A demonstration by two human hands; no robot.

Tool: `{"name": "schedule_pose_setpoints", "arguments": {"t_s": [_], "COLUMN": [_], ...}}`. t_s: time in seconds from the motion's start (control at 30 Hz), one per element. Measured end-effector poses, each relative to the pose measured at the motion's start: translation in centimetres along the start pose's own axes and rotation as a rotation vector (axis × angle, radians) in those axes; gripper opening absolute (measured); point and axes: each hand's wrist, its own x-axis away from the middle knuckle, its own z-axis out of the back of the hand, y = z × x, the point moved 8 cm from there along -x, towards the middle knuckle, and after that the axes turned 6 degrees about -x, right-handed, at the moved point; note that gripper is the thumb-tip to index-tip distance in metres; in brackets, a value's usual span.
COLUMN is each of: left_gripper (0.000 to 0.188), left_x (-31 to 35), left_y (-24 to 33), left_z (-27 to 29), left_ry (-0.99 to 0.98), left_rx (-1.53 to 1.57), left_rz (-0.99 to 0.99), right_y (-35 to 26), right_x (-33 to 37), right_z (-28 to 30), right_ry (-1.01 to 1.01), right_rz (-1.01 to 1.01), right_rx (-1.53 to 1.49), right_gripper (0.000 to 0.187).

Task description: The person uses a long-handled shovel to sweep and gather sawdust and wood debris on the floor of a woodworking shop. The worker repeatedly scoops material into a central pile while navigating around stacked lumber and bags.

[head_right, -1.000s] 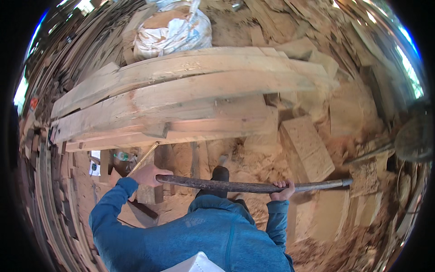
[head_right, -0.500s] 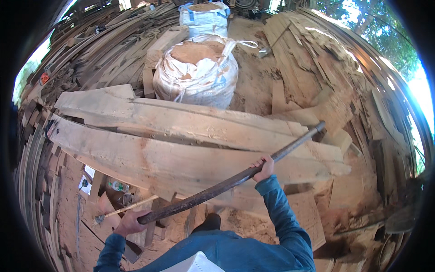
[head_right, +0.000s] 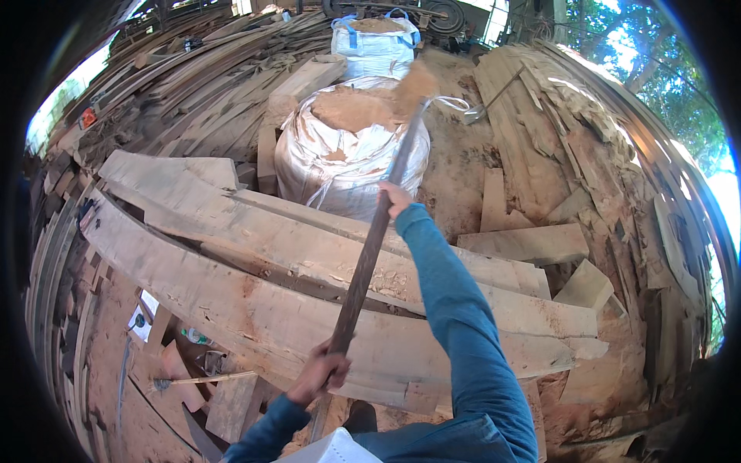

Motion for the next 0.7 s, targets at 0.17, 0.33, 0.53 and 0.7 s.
{"name": "schedule_pose_setpoints", "arguments": {"t_s": [0.17, 0.33, 0.53, 0.7], "left_gripper": [0.06, 0.064, 0.057, 0.056], "left_x": [-7.3, -5.6, 2.1, 6.1], "left_y": [-1.2, -6.9, -14.4, -16.0], "left_z": [-3.0, 2.1, 11.7, 15.4], "left_ry": [-0.178, -0.148, 0.036, 0.066], "left_rx": [0.326, 0.221, -0.25, -0.527], "left_rz": [0.016, -0.006, 0.087, -0.174], "right_y": [1.1, 5.7, 5.5, -4.9], "right_x": [-2.9, 2.3, 14.3, 16.4], "right_z": [-1.8, -1.0, -0.5, 6.2], "right_ry": [0.026, 0.062, -0.266, 0.028], "right_rz": [0.127, 0.088, -0.088, 0.074], "right_rx": [0.185, 0.131, 0.031, -0.268], "right_gripper": [0.02, 0.017, 0.017, 0.029]}}
